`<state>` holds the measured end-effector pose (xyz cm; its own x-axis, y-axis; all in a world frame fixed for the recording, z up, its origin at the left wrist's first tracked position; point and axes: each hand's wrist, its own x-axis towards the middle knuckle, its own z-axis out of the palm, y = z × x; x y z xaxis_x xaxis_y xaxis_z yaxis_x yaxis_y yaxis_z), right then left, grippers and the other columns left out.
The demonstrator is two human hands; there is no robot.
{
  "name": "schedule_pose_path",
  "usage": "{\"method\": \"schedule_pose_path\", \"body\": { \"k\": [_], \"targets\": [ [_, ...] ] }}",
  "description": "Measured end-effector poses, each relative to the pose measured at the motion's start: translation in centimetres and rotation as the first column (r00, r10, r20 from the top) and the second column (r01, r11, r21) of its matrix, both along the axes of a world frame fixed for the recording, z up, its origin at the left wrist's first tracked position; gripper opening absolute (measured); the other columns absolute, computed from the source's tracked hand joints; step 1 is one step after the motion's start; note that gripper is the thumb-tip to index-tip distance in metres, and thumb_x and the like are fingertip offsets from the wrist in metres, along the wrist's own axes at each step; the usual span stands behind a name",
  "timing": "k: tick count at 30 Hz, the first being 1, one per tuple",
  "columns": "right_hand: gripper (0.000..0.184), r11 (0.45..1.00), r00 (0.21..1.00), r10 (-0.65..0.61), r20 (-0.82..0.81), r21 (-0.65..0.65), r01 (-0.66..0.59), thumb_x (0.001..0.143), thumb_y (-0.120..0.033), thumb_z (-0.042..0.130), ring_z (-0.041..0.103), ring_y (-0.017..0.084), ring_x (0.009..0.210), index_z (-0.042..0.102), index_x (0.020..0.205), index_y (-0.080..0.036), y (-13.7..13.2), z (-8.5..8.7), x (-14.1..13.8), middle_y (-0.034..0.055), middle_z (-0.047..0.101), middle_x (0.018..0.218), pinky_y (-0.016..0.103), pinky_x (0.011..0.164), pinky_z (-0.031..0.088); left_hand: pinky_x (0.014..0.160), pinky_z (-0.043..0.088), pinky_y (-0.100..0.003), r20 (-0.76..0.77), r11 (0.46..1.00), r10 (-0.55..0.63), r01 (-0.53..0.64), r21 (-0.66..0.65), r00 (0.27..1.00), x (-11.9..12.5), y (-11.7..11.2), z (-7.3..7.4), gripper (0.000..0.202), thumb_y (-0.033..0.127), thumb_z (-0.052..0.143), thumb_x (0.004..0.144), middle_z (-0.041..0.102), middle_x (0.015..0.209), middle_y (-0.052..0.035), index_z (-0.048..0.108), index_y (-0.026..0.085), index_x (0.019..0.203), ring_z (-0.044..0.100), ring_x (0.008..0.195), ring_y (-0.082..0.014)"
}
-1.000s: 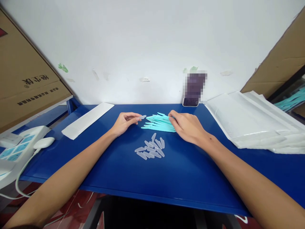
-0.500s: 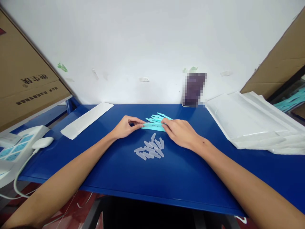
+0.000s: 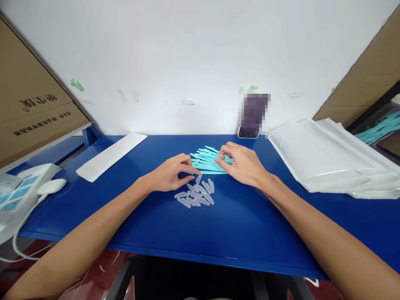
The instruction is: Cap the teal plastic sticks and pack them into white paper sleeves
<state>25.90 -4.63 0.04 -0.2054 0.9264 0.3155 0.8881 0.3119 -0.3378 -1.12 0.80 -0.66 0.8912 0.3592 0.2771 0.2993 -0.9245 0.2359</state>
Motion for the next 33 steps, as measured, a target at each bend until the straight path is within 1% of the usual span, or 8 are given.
{"method": "schedule_pose_path", "body": {
  "k": [2, 5, 9, 15, 20, 25, 28, 33],
  "targets": [
    [0.027, 0.999, 0.995, 0.014, 0.098, -0.033, -0.011, 0.096, -0.045, 0.049, 0.053, 0.016, 0.068, 0.062, 0.087, -0.023, -0.1, -0.1, -0.1, 0.0032, 0.060, 0.088, 0.030, 0.061, 0.035, 0.076, 0.038, -0.033, -0.067, 0.996, -0.050, 0.055, 0.065, 0.996, 0.4, -0.4, 0.1, 0.031, 0.021, 0.052, 0.100, 0.055, 0.096, -0.0083, 0.074, 0.024, 0.120, 0.050, 0.086, -0.0204],
    [0.026, 0.991, 0.977, 0.093, 0.193, -0.114, -0.071, 0.097, -0.040, 0.046, 0.056, 0.017, 0.071, 0.066, 0.096, -0.024, 0.1, -0.6, -0.2, 0.0043, 0.060, 0.093, 0.030, 0.061, 0.035, 0.076, 0.035, -0.033, -0.134, 0.994, -0.059, 0.071, 0.086, 0.989, 0.6, -0.5, 0.4, 0.029, 0.024, 0.051, 0.102, 0.053, 0.095, -0.0082, 0.077, 0.025, 0.114, 0.047, 0.085, -0.0203],
    [0.025, 0.978, 0.972, 0.111, 0.206, -0.196, -0.070, 0.098, -0.040, 0.046, 0.058, 0.019, 0.077, 0.066, 0.098, -0.025, 0.3, -0.9, 0.0, 0.0045, 0.060, 0.096, 0.031, 0.064, 0.038, 0.080, 0.036, -0.032, -0.145, 0.999, -0.036, 0.034, -0.014, 0.989, 0.4, -0.4, 1.0, 0.023, 0.033, 0.057, 0.100, 0.051, 0.095, -0.0073, 0.077, 0.022, 0.103, 0.046, 0.091, -0.0215],
    [0.022, 0.964, 0.959, 0.158, 0.234, -0.245, -0.100, 0.097, -0.037, 0.044, 0.059, 0.020, 0.079, 0.062, 0.094, -0.023, -0.5, -0.4, -0.2, 0.0058, 0.062, 0.098, 0.031, 0.064, 0.038, 0.089, 0.038, -0.033, -0.179, 0.980, -0.018, -0.018, -0.197, 0.984, -0.2, -0.3, 1.3, 0.023, 0.034, 0.052, 0.102, 0.051, 0.101, -0.0071, 0.068, 0.018, 0.104, 0.046, 0.098, -0.0219],
    [0.025, 0.967, 0.941, 0.190, 0.281, -0.219, -0.130, 0.098, -0.037, 0.041, 0.057, 0.023, 0.083, 0.058, 0.089, -0.022, -0.8, -0.5, -0.5, 0.0080, 0.060, 0.096, 0.034, 0.069, 0.039, 0.087, 0.042, -0.032, -0.009, 0.971, 0.109, -0.109, -0.213, 0.994, -1.6, 0.9, 1.5, 0.020, 0.034, 0.050, 0.102, 0.053, 0.106, -0.0079, 0.062, 0.018, 0.105, 0.050, 0.100, -0.0210],
    [0.033, 0.987, 0.968, 0.159, 0.195, -0.044, -0.153, 0.103, -0.040, 0.032, 0.053, 0.025, 0.091, 0.057, 0.094, -0.020, 0.1, -0.8, 0.1, 0.0121, 0.058, 0.101, 0.038, 0.076, 0.041, 0.070, 0.040, -0.028, 0.135, 0.943, 0.280, -0.245, -0.227, 0.951, -2.8, 2.8, 0.9, 0.019, 0.034, 0.054, 0.100, 0.064, 0.088, -0.0034, 0.062, 0.017, 0.097, 0.053, 0.073, -0.0145],
    [0.031, 0.991, 0.985, 0.117, 0.128, 0.045, -0.124, 0.103, -0.042, 0.033, 0.055, 0.022, 0.083, 0.057, 0.101, -0.021, 0.5, -0.7, 0.8, 0.0096, 0.059, 0.101, 0.035, 0.072, 0.041, 0.062, 0.037, -0.027, 0.193, 0.913, 0.380, -0.334, -0.234, 0.904, -2.8, 3.3, 0.2, 0.019, 0.035, 0.061, 0.096, 0.065, 0.075, -0.0008, 0.067, 0.017, 0.093, 0.049, 0.061, -0.0123],
    [0.028, 0.996, 0.986, 0.076, 0.147, 0.025, -0.081, 0.104, -0.041, 0.031, 0.057, 0.019, 0.075, 0.052, 0.099, -0.022, 0.5, -0.5, 1.1, 0.0059, 0.062, 0.097, 0.033, 0.066, 0.039, 0.064, 0.041, -0.027, 0.357, 0.914, 0.384, -0.294, -0.280, 0.852, -2.0, 3.0, -0.5, 0.019, 0.035, 0.064, 0.093, 0.072, 0.082, -0.0026, 0.072, 0.018, 0.091, 0.052, 0.064, -0.0122]
  ]
}}
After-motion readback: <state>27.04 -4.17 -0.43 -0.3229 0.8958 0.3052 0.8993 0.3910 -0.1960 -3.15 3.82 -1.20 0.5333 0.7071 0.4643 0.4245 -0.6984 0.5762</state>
